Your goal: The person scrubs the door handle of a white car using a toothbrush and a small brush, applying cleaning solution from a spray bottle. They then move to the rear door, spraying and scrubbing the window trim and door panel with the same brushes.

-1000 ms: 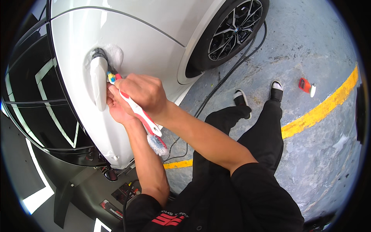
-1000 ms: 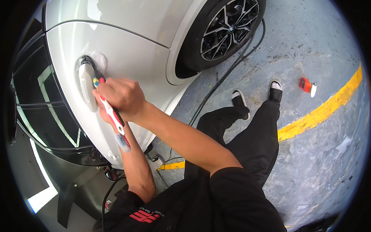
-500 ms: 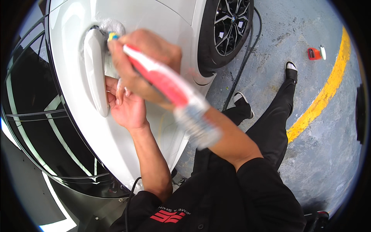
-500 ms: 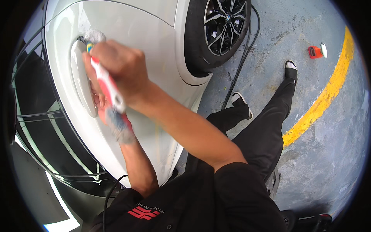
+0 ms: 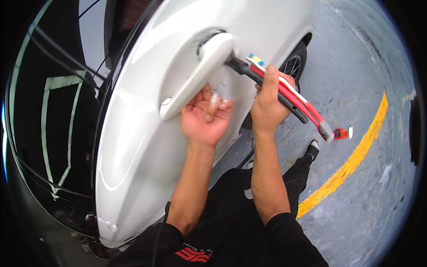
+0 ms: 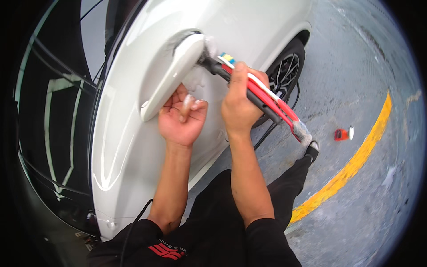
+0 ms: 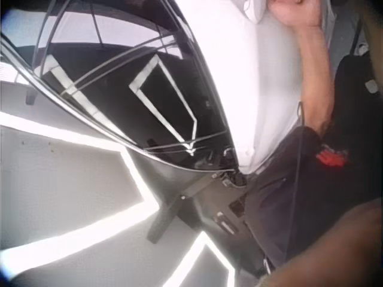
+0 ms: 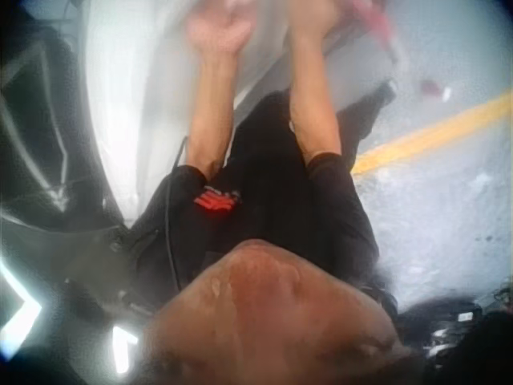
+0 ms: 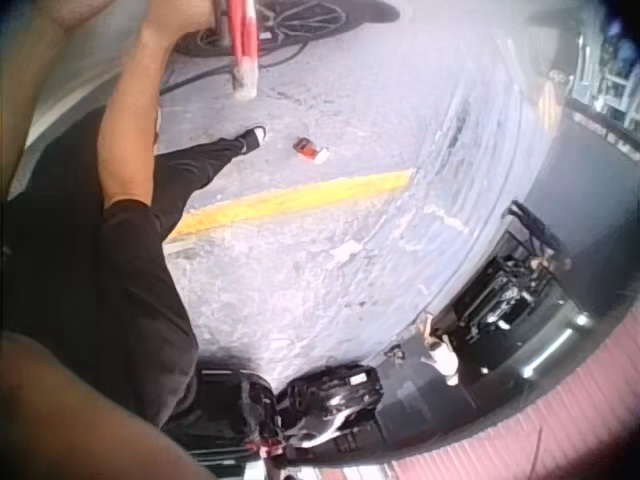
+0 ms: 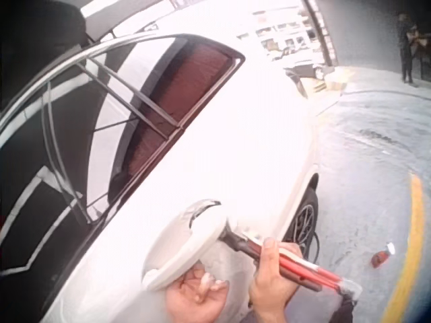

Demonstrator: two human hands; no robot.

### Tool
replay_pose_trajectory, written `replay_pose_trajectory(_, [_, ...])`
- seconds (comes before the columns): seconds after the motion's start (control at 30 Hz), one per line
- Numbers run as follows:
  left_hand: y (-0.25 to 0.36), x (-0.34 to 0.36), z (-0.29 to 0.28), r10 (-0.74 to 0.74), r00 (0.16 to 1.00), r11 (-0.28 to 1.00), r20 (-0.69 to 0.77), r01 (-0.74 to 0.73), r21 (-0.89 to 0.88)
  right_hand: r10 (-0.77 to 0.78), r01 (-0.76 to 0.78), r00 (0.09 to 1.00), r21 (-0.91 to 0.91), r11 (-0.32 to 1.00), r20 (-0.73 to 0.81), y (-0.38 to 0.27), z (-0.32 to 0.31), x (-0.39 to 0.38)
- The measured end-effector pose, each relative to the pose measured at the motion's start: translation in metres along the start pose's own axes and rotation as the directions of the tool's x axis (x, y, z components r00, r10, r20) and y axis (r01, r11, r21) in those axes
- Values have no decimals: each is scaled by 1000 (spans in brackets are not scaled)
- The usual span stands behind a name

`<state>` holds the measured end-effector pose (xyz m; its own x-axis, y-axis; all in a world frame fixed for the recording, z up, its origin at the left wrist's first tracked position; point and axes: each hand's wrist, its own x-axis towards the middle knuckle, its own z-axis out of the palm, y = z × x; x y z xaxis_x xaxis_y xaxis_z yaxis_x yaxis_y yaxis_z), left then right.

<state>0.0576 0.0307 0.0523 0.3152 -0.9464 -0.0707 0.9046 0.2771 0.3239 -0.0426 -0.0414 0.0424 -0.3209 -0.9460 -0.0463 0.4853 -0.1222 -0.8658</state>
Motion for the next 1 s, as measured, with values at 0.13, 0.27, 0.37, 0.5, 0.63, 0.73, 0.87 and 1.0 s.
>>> replay_pose_trajectory(0.13, [-8,-5,4,17,995,994,-97,-27,-109,100,-89,984,-78,993,148,-9,-4,-27])
replay_pose_trajectory(0.27, [-11,-11,5,5,995,982,-104,-24,-189,-146,186,976,-264,946,164,-75,-25,10])
replay_pose_trajectory(0.37, [-17,-9,-8,-3,1000,968,-6,1,-250,-394,522,848,-427,738,354,-137,17,2])
replay_pose_trajectory(0.5, [-30,-5,-9,31,999,970,11,-27,-243,-351,815,544,-379,439,762,-132,85,-2])
replay_pose_trajectory(0.63, [-32,-3,-19,25,1000,972,16,-20,-234,-318,860,490,-391,327,812,-103,98,-19])
replay_pose_trajectory(0.73, [-29,-4,-19,34,999,968,16,-29,-248,-266,865,463,-364,346,846,-100,98,-35])
replay_pose_trajectory(0.87, [-30,-2,-20,48,999,973,-8,-49,-224,-260,797,551,-409,444,793,-107,108,-24])
replay_pose_trajectory(1.0, [-35,3,-24,28,1000,976,3,-26,-217,-190,853,462,-376,362,866,-89,92,-37])
